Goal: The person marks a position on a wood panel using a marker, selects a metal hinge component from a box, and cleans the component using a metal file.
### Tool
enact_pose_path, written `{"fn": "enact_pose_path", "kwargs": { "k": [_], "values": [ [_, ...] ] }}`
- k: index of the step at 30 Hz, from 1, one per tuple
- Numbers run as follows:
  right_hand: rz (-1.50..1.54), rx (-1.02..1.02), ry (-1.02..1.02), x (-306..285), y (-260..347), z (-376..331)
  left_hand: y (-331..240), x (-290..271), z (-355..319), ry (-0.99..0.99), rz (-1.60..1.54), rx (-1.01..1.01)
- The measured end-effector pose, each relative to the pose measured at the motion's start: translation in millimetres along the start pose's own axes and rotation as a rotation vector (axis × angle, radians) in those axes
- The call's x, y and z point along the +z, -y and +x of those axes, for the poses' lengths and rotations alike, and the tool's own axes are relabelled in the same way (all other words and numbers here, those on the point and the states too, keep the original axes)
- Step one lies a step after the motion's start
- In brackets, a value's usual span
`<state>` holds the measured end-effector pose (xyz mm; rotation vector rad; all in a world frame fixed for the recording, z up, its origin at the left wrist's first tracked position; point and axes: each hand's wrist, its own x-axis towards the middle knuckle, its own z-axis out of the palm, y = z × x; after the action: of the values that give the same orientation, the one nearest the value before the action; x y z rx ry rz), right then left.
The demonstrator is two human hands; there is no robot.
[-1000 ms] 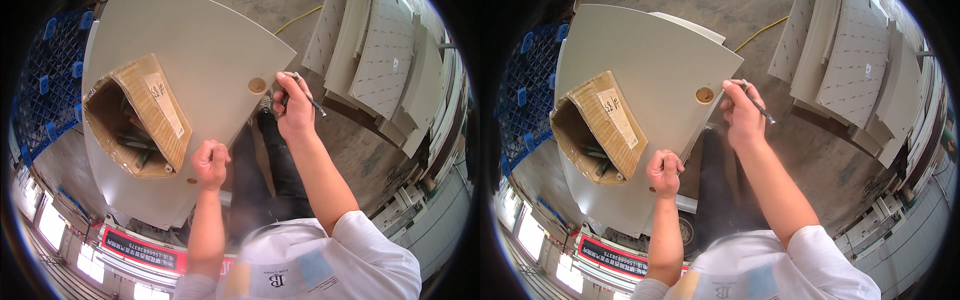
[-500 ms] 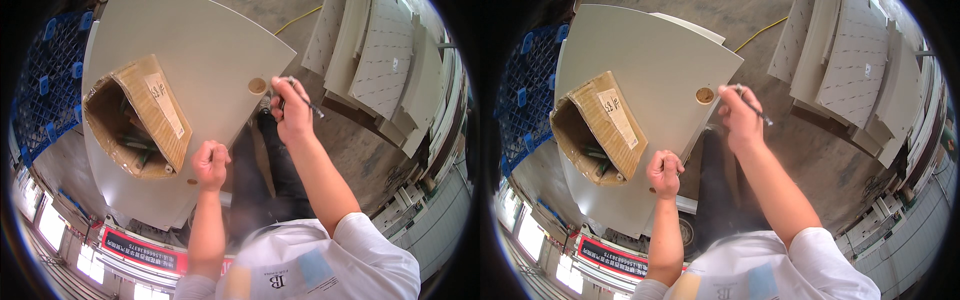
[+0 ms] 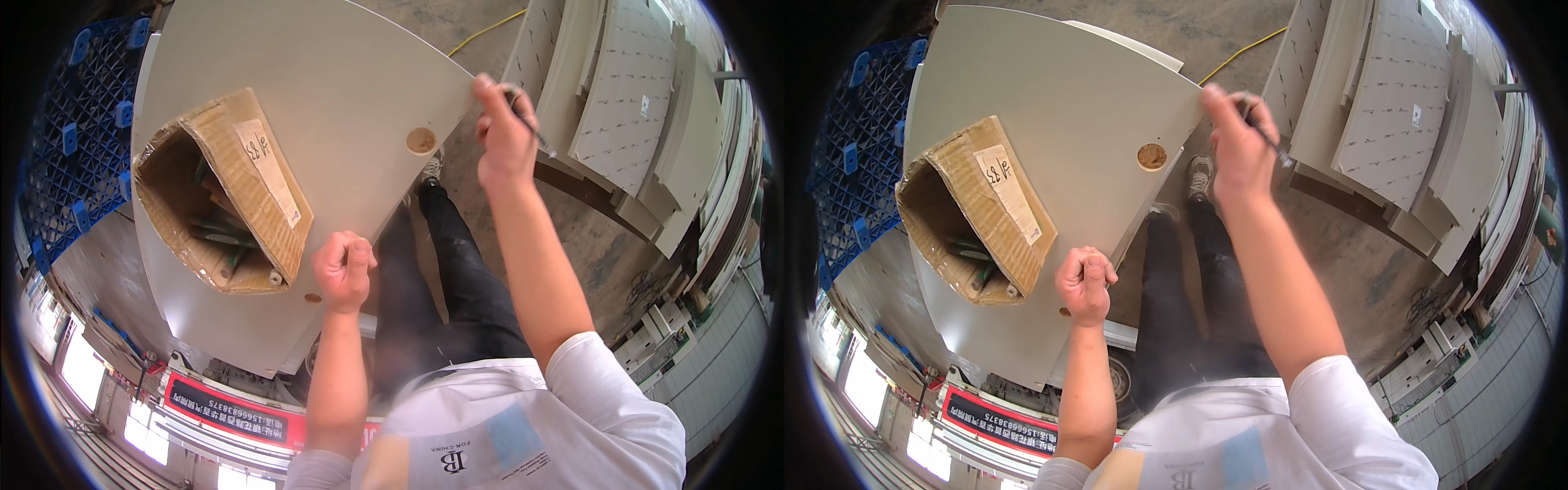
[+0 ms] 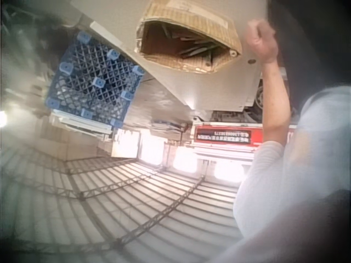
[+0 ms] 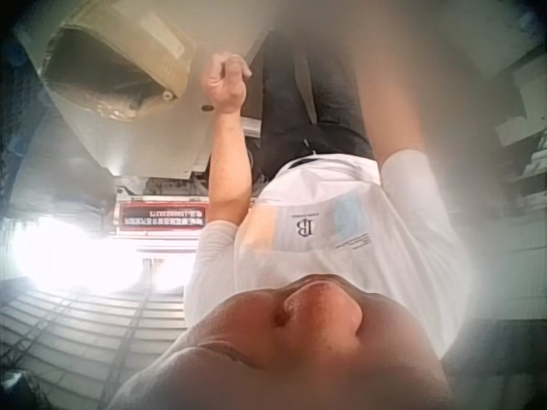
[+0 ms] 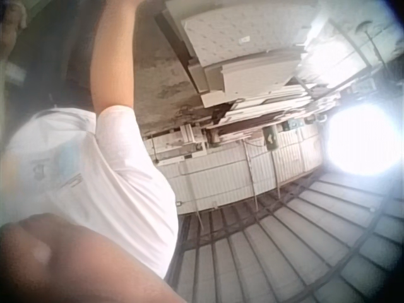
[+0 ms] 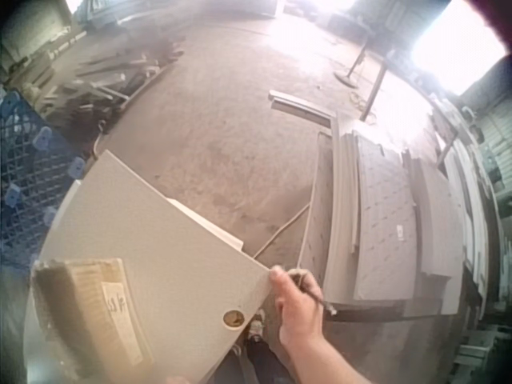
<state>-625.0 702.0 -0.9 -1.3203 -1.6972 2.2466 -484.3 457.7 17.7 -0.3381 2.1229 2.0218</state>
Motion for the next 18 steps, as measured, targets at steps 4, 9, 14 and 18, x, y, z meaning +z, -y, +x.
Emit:
{"fn": "enact_pose_path", "kwargs": {
  "k": [4,9,14,18],
  "values": [
    [0.088,-0.084,-0.125,-10.5,28.6,36.6,1.1,0.4,1.1,0.012,-0.008,0.024],
    [-0.041,-0.102,0.096,-34.2,19.3,8.4,3.9,-0.1,-0.3,0.022,0.012,0.042],
    [0.266,0.093,0.405,-58.2,16.0,-18.5,1.6,-0.2,0.0,0.014,0.011,0.026],
    [0.343,0.143,0.486,-66.5,16.9,-30.6,2.2,-2.3,-0.6,0.016,0.020,0.028]
  ]
}}
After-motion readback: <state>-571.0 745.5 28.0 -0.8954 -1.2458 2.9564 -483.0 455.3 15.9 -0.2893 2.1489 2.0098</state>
